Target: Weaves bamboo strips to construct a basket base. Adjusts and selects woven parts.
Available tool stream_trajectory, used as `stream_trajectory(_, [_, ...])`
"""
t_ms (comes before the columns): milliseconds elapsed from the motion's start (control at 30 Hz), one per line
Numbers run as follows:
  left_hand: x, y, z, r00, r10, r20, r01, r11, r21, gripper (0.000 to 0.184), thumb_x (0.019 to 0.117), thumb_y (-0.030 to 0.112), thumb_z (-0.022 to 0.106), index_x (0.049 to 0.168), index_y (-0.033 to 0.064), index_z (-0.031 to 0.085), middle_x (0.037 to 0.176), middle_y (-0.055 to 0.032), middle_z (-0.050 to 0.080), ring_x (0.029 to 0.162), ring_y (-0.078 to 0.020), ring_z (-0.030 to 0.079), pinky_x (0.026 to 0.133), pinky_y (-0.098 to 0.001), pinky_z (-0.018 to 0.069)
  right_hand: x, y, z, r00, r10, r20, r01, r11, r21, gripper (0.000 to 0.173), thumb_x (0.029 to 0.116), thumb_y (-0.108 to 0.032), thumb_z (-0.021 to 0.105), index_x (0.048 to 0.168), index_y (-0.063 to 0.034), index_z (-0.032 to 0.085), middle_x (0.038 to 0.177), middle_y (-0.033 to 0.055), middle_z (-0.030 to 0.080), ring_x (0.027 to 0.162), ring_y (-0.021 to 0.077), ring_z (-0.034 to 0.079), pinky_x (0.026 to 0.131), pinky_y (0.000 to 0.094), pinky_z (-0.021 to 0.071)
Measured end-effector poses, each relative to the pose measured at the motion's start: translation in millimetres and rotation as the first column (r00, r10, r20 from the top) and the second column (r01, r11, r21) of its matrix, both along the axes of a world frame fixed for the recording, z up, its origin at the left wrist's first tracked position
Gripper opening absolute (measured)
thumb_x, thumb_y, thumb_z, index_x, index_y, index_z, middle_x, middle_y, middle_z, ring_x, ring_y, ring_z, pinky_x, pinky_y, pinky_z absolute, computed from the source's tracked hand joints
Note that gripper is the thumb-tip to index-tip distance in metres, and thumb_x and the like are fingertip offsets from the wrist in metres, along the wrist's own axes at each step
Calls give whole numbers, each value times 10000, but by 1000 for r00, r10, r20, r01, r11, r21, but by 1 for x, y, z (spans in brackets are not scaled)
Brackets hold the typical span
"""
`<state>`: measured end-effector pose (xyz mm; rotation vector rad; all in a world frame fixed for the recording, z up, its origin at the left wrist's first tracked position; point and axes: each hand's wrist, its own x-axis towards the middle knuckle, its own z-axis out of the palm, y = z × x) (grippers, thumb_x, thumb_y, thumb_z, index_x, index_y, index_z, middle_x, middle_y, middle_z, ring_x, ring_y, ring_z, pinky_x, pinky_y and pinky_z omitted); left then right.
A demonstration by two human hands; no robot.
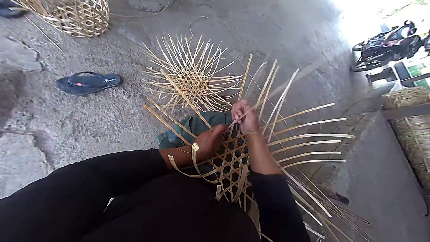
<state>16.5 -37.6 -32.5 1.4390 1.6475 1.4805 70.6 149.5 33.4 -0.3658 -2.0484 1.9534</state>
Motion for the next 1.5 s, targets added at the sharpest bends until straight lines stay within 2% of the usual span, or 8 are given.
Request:
stream_trajectory(200, [-7, 12, 11, 988, -21, 152, 59, 965, -254, 344, 1098, 121, 384, 1427, 45, 452, 964, -129, 676, 720, -190, 694, 715, -389, 609, 18, -15, -1, 958, -167, -233, 214, 958, 192, 545, 1053, -604, 376, 884, -161, 646, 714, -64, 636, 553, 37, 583, 499, 205, 508])
stream_trajectory(300, [-7, 12, 14, 992, -31, 119, 61, 963, -264, 350, 1095, 107, 389, 1429, 36, 470, 996, -144, 671, 753, -208, 689, 747, -397, 599, 27, -20, 40, 990, -5, -140, 89, 794, 601, 619, 1048, -550, 467, 1154, 21, 682, 1054, 92, 733, 887, 154, 723, 794, 350, 628])
stream_trajectory(467, [-3, 9, 4, 998, 7, 55, 2, 988, -154, 377, 1090, 124, 410, 1444, 27, 498, 1036, -140, 684, 740, -176, 691, 728, -355, 608, 22, -7, 125, 996, -80, 24, -25, -18, 1000, 349, 1023, -270, 523, 1264, -141, 739, 1428, 66, 632, 1465, 323, 434, 1242, 613, 214])
stream_trajectory(533, [-2, 9, 3, 999, 34, 27, -30, 990, -141, 363, 1093, 136, 411, 1422, 38, 530, 1083, -156, 659, 735, -179, 687, 722, -355, 608, 19, -8, 149, 967, -167, 192, -220, -172, 960, 320, 1003, -238, 542, 1228, -196, 765, 1528, 30, 551, 1556, 373, 248, 1208, 750, -3])
stream_trajectory(633, [-1, 8, 5, 998, 57, 10, -55, 988, -145, 373, 1087, 124, 413, 1431, 56, 541, 1185, -175, 598, 725, -168, 676, 706, -337, 608, 21, -6, 163, 948, -161, 276, -310, -252, 917, 227, 1024, -203, 582, 1111, -162, 788, 1263, 66, 712, 1420, 372, 475, 1217, 736, 50])
stream_trajectory(800, [-4, 9, 5, 990, 85, 110, -67, 984, -165, 288, 1089, 181, 466, 1331, 47, 546, 1113, -139, 613, 668, -127, 670, 655, -315, 623, 55, -8, 138, 923, -337, 188, -276, -238, 931, 195, 1040, -146, 572, 1111, -154, 754, 974, 128, 713, 961, 356, 664, 907, 536, 477])
stream_trajectory(1067, [-10, 13, 9, 950, 135, 281, -58, 962, -269, 321, 1124, 187, 382, 1222, 19, 637, 1020, -116, 677, 602, -122, 677, 603, -288, 632, 129, -2, 7, 694, -716, 78, 152, 251, 956, 207, 1040, -175, 581, 1137, -143, 761, 1112, 124, 730, 1074, 349, 678, 935, 560, 533])
stream_trajectory(1500, [-46, -18, 57, 820, -244, -517, 31, 922, -386, 325, 894, 159, 780, 1200, 71, 716, 1047, -108, 741, 957, -266, 723, 851, -495, 594, 127, -17, -39, 612, -756, -233, 521, 164, 838, 261, 1038, -156, 532, 1159, -173, 762, 1074, 130, 688, 1052, 331, 621, 926, 504, 493])
